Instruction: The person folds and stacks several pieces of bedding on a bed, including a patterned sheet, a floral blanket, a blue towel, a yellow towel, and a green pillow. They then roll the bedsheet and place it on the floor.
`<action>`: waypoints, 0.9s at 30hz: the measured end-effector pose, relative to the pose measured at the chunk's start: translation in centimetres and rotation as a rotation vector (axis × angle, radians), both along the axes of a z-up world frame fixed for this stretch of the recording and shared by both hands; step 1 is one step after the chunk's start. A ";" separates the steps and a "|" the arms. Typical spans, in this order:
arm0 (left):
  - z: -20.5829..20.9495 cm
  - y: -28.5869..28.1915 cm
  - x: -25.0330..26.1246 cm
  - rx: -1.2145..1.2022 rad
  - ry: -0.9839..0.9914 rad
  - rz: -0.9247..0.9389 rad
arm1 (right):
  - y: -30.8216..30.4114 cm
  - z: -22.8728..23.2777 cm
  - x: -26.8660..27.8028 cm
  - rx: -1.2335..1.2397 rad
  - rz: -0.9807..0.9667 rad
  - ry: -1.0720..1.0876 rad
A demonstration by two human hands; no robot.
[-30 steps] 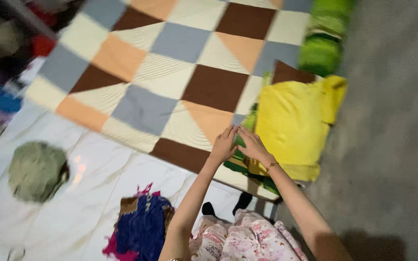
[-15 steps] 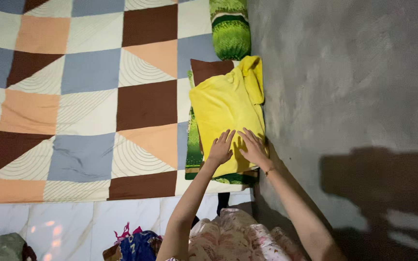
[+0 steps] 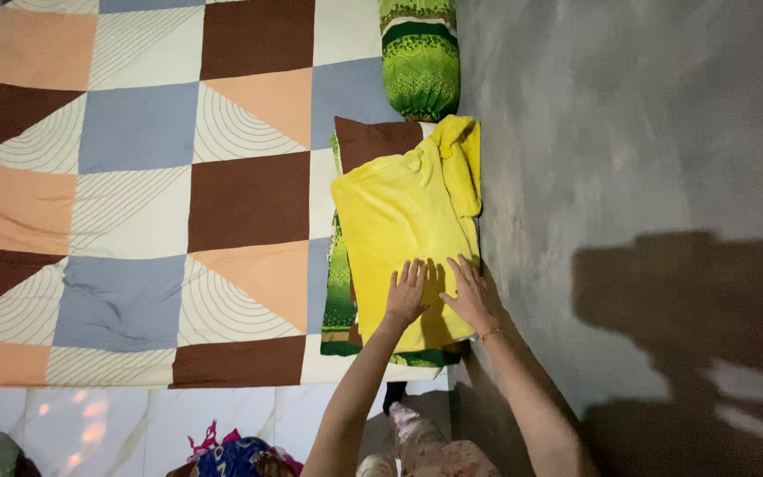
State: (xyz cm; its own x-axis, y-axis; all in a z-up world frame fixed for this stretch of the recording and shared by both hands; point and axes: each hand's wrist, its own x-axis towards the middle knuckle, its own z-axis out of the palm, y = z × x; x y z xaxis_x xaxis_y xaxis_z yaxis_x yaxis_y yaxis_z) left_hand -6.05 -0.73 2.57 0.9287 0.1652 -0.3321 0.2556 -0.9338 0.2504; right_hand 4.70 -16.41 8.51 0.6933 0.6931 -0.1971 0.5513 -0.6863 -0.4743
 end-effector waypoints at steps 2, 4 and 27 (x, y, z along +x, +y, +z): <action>-1.2 -0.1 0.4 0.021 0.028 -0.007 | 0.6 -1.2 0.3 -0.068 -0.011 -0.008; -2.0 -0.2 0.9 0.031 0.040 -0.006 | 0.7 -2.3 0.7 -0.088 -0.030 0.059; -8.5 -1.1 1.4 -0.129 -0.330 0.110 | -0.6 -7.5 -1.6 -0.258 -0.033 0.258</action>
State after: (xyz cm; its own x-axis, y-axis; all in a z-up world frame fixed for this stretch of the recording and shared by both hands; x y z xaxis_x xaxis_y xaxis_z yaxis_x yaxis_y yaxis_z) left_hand -4.68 -1.78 -5.96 0.9684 0.2459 -0.0419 0.2380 -0.8607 0.4501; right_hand 3.06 -17.03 1.03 0.6187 0.5761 -0.5341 0.4117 -0.8168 -0.4041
